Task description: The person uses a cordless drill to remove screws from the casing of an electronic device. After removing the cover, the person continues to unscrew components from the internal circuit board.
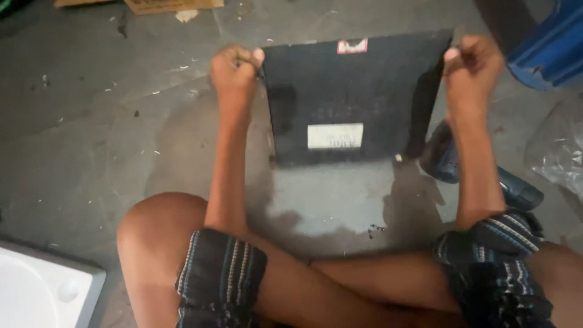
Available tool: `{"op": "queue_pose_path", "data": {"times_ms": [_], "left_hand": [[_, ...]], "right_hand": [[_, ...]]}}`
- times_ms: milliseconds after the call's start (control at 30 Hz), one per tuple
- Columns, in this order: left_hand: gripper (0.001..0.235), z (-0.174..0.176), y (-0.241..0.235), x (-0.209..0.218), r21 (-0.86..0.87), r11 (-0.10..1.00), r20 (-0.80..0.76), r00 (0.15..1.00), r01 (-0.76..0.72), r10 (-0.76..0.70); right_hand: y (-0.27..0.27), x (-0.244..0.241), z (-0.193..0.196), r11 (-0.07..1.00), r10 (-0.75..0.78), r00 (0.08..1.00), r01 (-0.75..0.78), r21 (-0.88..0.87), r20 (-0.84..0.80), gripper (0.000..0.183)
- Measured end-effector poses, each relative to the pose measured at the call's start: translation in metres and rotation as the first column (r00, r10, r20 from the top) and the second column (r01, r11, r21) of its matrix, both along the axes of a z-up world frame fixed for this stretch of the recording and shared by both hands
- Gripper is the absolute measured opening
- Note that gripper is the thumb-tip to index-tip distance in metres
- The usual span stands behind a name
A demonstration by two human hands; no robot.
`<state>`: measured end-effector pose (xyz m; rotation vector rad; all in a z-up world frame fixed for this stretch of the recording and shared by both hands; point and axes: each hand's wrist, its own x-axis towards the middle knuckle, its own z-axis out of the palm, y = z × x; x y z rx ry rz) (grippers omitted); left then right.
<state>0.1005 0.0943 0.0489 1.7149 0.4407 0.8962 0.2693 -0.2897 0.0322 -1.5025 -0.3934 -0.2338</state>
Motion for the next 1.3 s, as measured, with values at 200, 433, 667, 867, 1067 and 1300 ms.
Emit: {"op": "queue_pose_path", "data": {"times_ms": [200,433,667,867,1067,1300], "left_hand": [[0.018,0.056,-0.020,-0.041,0.011,1.000,0.281,0.959,0.028,-0.029],[0.009,0.037,-0.016,-0.070,-0.039,0.986,0.288,0.947,0.162,-0.144],[0.008,0.035,-0.037,-0.120,0.089,0.993,0.277,0.956,0.078,-0.100],[0.013,0.038,-0.045,-0.136,0.083,0.997,0.140,0.990,-0.006,-0.006],[0.014,0.035,-0.033,-0.122,-0.027,0.993,0.286,0.953,0.112,-0.100],[0.012,0.022,-0.019,-0.109,-0.121,0.959,0.328,0.922,0.256,-0.205]], "right_hand": [[0.007,-0.040,0.053,0.990,0.139,0.928,-0.125,-0.062,0.346,0.022],[0.003,-0.076,0.037,0.993,0.095,0.977,-0.078,-0.094,0.192,0.017],[-0.028,-0.106,0.054,0.813,0.060,0.969,0.093,-0.575,0.241,0.012],[-0.029,-0.127,0.125,0.845,0.019,0.880,0.239,-0.478,0.474,0.029],[0.008,-0.179,0.071,0.799,-0.243,0.821,0.472,-0.373,0.517,0.031],[0.066,-0.187,0.004,0.899,0.431,0.634,-0.242,0.365,-0.643,0.089]]}}
